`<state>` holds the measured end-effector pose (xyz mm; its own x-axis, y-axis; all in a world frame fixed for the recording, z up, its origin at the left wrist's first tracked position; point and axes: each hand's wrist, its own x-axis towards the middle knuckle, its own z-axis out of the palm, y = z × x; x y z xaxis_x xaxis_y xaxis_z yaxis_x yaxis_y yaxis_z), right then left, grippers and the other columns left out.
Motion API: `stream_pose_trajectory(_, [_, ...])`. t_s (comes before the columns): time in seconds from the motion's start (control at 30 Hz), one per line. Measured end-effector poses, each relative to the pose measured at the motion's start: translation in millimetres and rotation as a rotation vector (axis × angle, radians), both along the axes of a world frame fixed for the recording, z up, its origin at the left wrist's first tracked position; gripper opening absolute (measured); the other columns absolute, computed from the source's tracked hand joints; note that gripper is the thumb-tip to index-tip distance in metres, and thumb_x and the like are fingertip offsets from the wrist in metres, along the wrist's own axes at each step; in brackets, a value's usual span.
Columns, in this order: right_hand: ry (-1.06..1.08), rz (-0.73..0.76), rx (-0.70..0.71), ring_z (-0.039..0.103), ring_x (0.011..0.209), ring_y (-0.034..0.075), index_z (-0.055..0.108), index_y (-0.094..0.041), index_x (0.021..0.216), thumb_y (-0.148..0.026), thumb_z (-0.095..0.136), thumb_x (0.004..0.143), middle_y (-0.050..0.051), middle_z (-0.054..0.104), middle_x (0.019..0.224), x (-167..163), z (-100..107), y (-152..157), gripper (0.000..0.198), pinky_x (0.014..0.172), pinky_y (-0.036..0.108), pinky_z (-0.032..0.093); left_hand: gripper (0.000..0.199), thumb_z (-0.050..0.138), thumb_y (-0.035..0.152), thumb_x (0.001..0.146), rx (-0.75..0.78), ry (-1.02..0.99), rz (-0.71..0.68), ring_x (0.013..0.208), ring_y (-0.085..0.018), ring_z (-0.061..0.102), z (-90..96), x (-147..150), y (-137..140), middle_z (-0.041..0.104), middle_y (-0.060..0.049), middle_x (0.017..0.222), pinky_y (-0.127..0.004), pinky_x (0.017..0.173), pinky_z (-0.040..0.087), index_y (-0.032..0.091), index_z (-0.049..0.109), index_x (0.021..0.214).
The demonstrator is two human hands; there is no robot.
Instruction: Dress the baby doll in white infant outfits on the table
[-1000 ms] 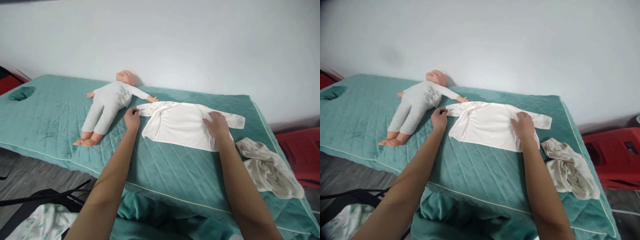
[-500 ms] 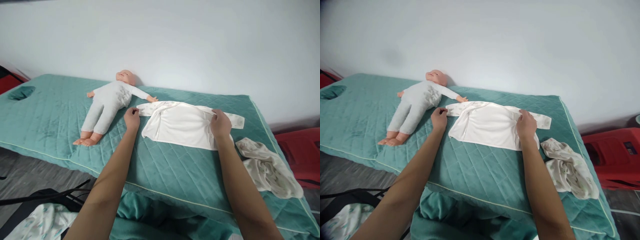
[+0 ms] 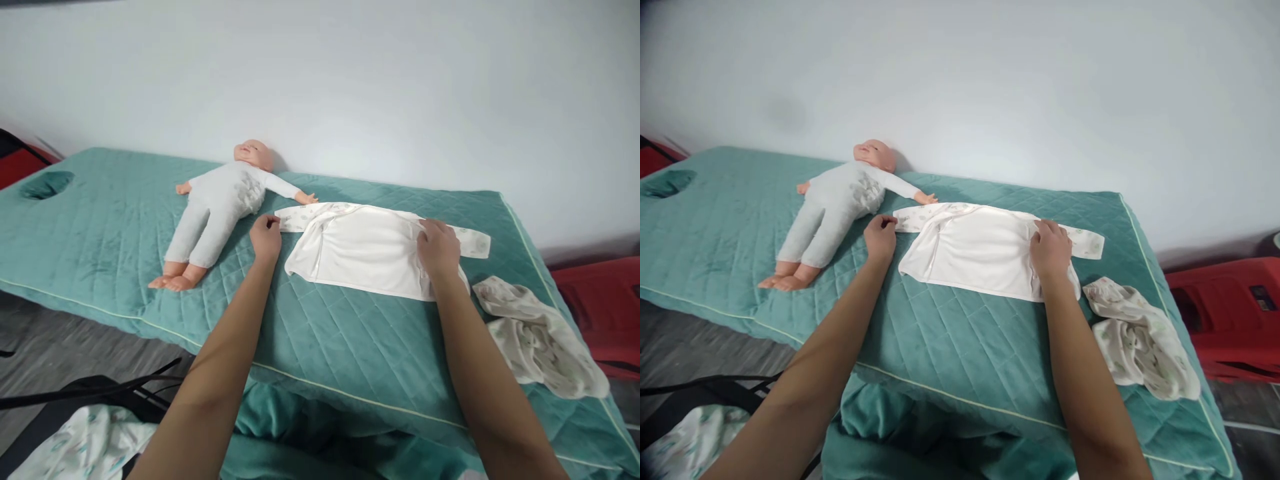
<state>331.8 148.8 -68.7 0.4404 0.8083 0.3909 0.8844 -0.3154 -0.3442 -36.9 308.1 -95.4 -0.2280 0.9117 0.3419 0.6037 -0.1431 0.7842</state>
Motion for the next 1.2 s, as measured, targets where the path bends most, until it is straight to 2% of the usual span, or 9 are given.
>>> stream_pose_trajectory(0.17, [-0.032, 0.020, 0.008, 0.053, 0.128, 0.034, 0.056, -0.014, 0.141, -0.018, 0.044, 0.088, 0.014, 0.058, 0.144, 0, -1, -1, 0.055, 0.106, 0.052, 0.045, 0.021, 0.049, 0.013, 0.076, 0.003, -0.008, -0.001, 0.086, -0.019, 0.063, -1.1, 0, 0, 0.071, -0.003, 0.087, -0.028, 0.081, 0.046, 0.019, 0.068, 0.082])
stream_pose_trajectory(0.47, [-0.024, 0.052, 0.053, 0.046, 0.139, 0.033, 0.053, -0.008, 0.141, -0.015, 0.042, 0.088, 0.019, 0.050, 0.150, -4, -2, 0, 0.054, 0.113, 0.054, 0.041, 0.025, 0.048, 0.011, 0.080, 0.094, 0.118, 0.009, 0.093, -0.021, 0.061, 5.1, 5, -9, 0.070, -0.006, 0.095, -0.033, 0.089, 0.046, 0.017, 0.068, 0.093])
stream_pose_trajectory(0.57, [-0.035, 0.076, 0.086, 0.041, 0.143, 0.035, 0.051, -0.007, 0.142, -0.021, 0.045, 0.090, 0.020, 0.046, 0.154, -17, 4, -2, 0.054, 0.117, 0.056, 0.036, 0.023, 0.050, 0.019, 0.088, 0.077, 0.212, -0.095, 0.094, -0.023, 0.060, 8.8, 13, -27, 0.069, -0.008, 0.097, -0.036, 0.090, 0.045, 0.018, 0.069, 0.100])
stream_pose_trajectory(0.7, [0.059, 0.246, 0.132, 0.039, 0.145, 0.030, 0.051, -0.013, 0.142, -0.025, 0.045, 0.092, 0.017, 0.045, 0.154, -57, 9, -6, 0.051, 0.120, 0.054, 0.033, 0.025, 0.057, 0.040, 0.091, -0.013, 0.356, -0.235, 0.104, -0.029, 0.057, 12.5, 22, -53, 0.069, -0.010, 0.106, -0.042, 0.093, 0.043, 0.020, 0.071, 0.094])
stream_pose_trajectory(0.8, [0.264, 0.441, 0.098, 0.039, 0.145, 0.028, 0.053, -0.017, 0.139, -0.029, 0.050, 0.090, 0.015, 0.048, 0.152, -94, 5, -2, 0.050, 0.121, 0.053, 0.033, 0.022, 0.062, 0.041, 0.088, -0.037, 0.408, -0.305, 0.112, -0.031, 0.054, 16.1, 25, -63, 0.067, -0.010, 0.113, -0.043, 0.092, 0.042, 0.021, 0.069, 0.089])
stream_pose_trajectory(0.9, [0.662, 0.508, 0.015, 0.051, 0.135, 0.029, 0.054, -0.022, 0.135, -0.032, 0.060, 0.084, 0.014, 0.054, 0.146, -125, 2, 15, 0.052, 0.115, 0.052, 0.041, 0.018, 0.059, 0.037, 0.090, -0.058, 0.236, -0.412, 0.096, -0.023, 0.058, 19.4, 24, -65, 0.068, -0.006, 0.097, -0.036, 0.085, 0.043, 0.020, 0.064, 0.085])
stream_pose_trajectory(1.0, [1.157, 0.380, -0.017, 0.062, 0.120, 0.026, 0.051, -0.025, 0.134, -0.031, 0.070, 0.075, 0.012, 0.059, 0.137, -146, 7, 51, 0.062, 0.105, 0.048, 0.050, 0.021, 0.056, 0.039, 0.091, -0.127, -0.034, -0.445, 0.074, -0.015, 0.054, 20.7, 22, -63, 0.061, 0.001, 0.076, -0.029, 0.073, 0.041, 0.020, 0.061, 0.084])
stream_pose_trajectory(1.07, [1.411, 0.285, 0.057, 0.065, 0.113, 0.021, 0.047, -0.026, 0.133, -0.024, 0.070, 0.071, 0.008, 0.063, 0.127, -156, 11, 80, 0.066, 0.100, 0.041, 0.053, 0.021, 0.057, 0.040, 0.091, -0.137, -0.156, -0.437, 0.069, -0.013, 0.050, 20.2, 21, -62, 0.057, 0.003, 0.072, -0.027, 0.069, 0.039, 0.020, 0.060, 0.084])
stream_pose_trajectory(1.2, [1.595, 0.118, 0.234, 0.066, 0.092, 0.015, 0.048, -0.025, 0.124, -0.014, 0.065, 0.066, 0.000, 0.064, 0.100, -170, 10, 120, 0.061, 0.080, 0.030, 0.058, 0.020, 0.059, 0.039, 0.089, -0.145, -0.339, -0.422, 0.065, -0.011, 0.046, 18.8, 18, -60, 0.054, 0.004, 0.071, -0.025, 0.065, 0.036, 0.020, 0.060, 0.084])
